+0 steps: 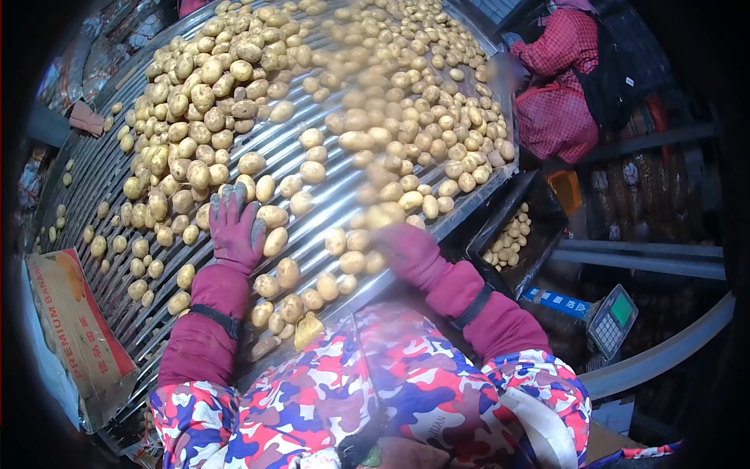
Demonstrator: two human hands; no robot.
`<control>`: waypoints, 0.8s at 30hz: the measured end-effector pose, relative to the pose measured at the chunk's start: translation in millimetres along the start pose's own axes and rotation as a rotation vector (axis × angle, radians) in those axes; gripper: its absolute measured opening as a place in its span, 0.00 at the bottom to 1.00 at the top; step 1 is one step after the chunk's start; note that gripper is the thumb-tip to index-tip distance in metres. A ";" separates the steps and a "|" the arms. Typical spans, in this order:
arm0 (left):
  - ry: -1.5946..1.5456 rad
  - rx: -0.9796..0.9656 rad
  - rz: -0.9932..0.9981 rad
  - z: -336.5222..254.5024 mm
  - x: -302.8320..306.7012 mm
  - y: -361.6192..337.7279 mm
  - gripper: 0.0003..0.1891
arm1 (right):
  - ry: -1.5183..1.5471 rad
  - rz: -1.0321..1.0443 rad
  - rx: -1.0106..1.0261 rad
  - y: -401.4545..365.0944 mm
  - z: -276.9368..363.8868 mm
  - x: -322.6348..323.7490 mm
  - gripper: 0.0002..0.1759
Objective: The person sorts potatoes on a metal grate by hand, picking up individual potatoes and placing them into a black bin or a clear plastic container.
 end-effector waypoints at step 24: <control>0.081 -0.208 -0.142 9.6 -17.0 -4.9 0.22 | -0.442 0.150 -0.372 23.4 -0.3 -63.8 0.16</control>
Point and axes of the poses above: each hand's wrist, its own y-axis towards the middle knuckle, its own x-axis out of the back of the hand, z = x × y, the point moved 10 cm from there along y, towards the middle knuckle, and after that the axes turned 8 degrees about -y, right-handed, at the moved point
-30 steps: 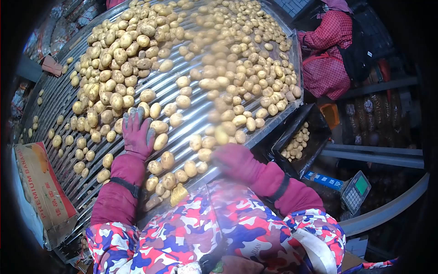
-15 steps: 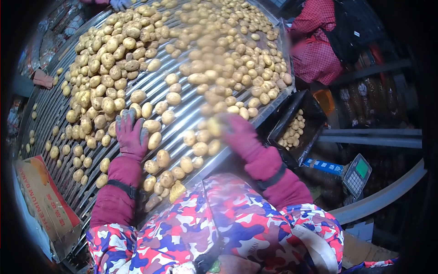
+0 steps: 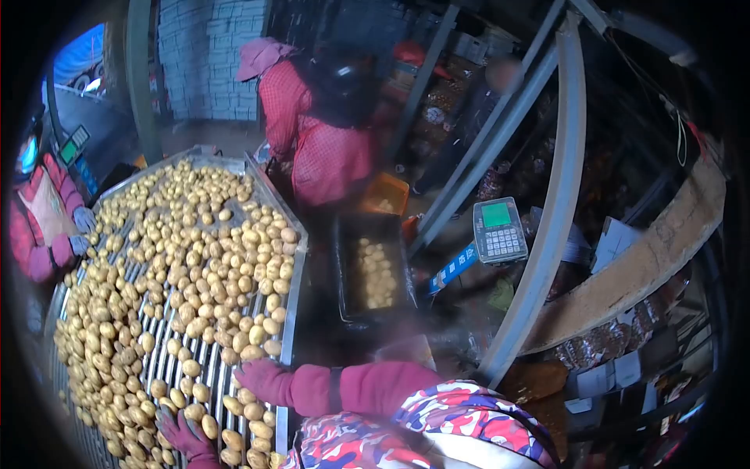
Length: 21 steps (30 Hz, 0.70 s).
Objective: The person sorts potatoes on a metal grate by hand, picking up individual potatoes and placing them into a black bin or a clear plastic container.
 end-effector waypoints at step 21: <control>-0.193 -0.103 0.171 -70.6 47.8 26.4 0.27 | 0.344 -0.034 -0.027 -12.7 -25.7 13.2 0.43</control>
Point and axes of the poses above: each hand's wrist, its own y-axis towards the middle knuckle, its own x-axis out of the back of the hand, z = x × y, the point moved 10 cm from there along y, towards the middle knuckle, and after that the axes turned 8 degrees about -y, right-handed, at the moved point
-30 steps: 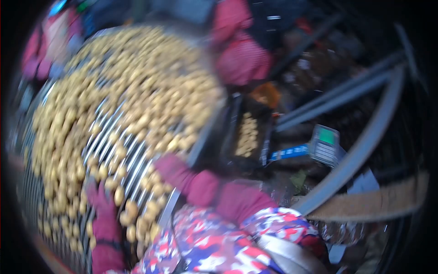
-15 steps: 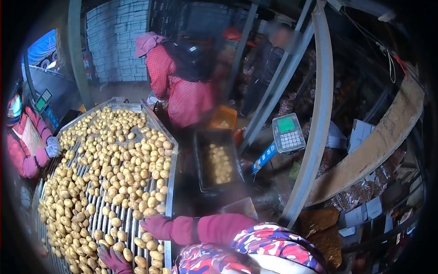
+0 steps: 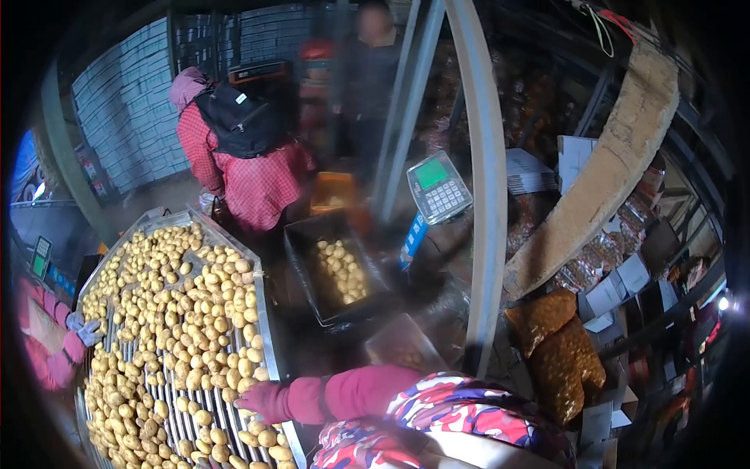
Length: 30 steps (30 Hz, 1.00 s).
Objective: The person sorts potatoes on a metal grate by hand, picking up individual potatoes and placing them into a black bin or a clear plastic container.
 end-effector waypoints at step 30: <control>-0.093 -0.336 0.500 -85.6 -116.4 109.3 0.37 | 0.192 -0.469 -0.228 -11.4 -35.8 -5.6 0.44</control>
Point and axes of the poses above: each hand's wrist, its own y-axis towards the middle knuckle, its own x-axis out of the back of the hand, z = x × y, the point moved 10 cm from there along y, towards the middle knuckle, and after that the axes turned 8 degrees about -y, right-handed, at the moved point
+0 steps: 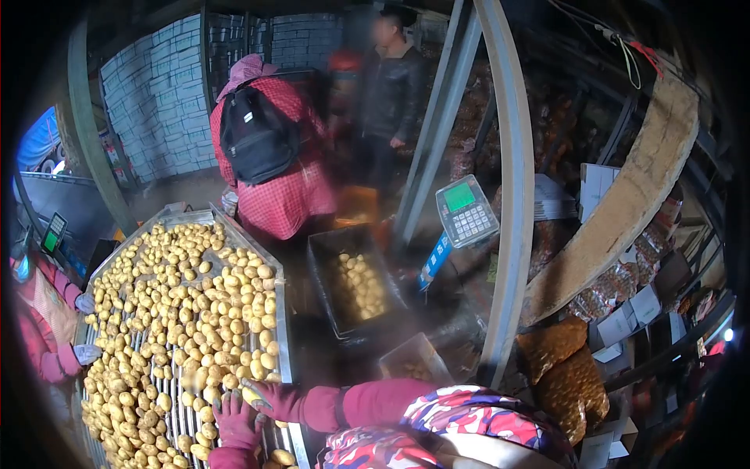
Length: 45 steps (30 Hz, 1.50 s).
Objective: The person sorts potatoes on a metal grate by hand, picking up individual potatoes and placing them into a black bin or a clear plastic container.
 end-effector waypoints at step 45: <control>-2.177 0.687 -0.358 -23.5 -38.3 -99.1 0.31 | 0.147 0.427 0.266 -49.1 107.2 -10.7 0.55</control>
Point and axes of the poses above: each hand's wrist, its own y-axis towards the middle knuckle, its own x-axis out of the back of the hand, z = x × y, the point moved 10 cm from there along y, towards the middle knuckle, and after that the axes turned 8 degrees about -y, right-handed, at the moved point
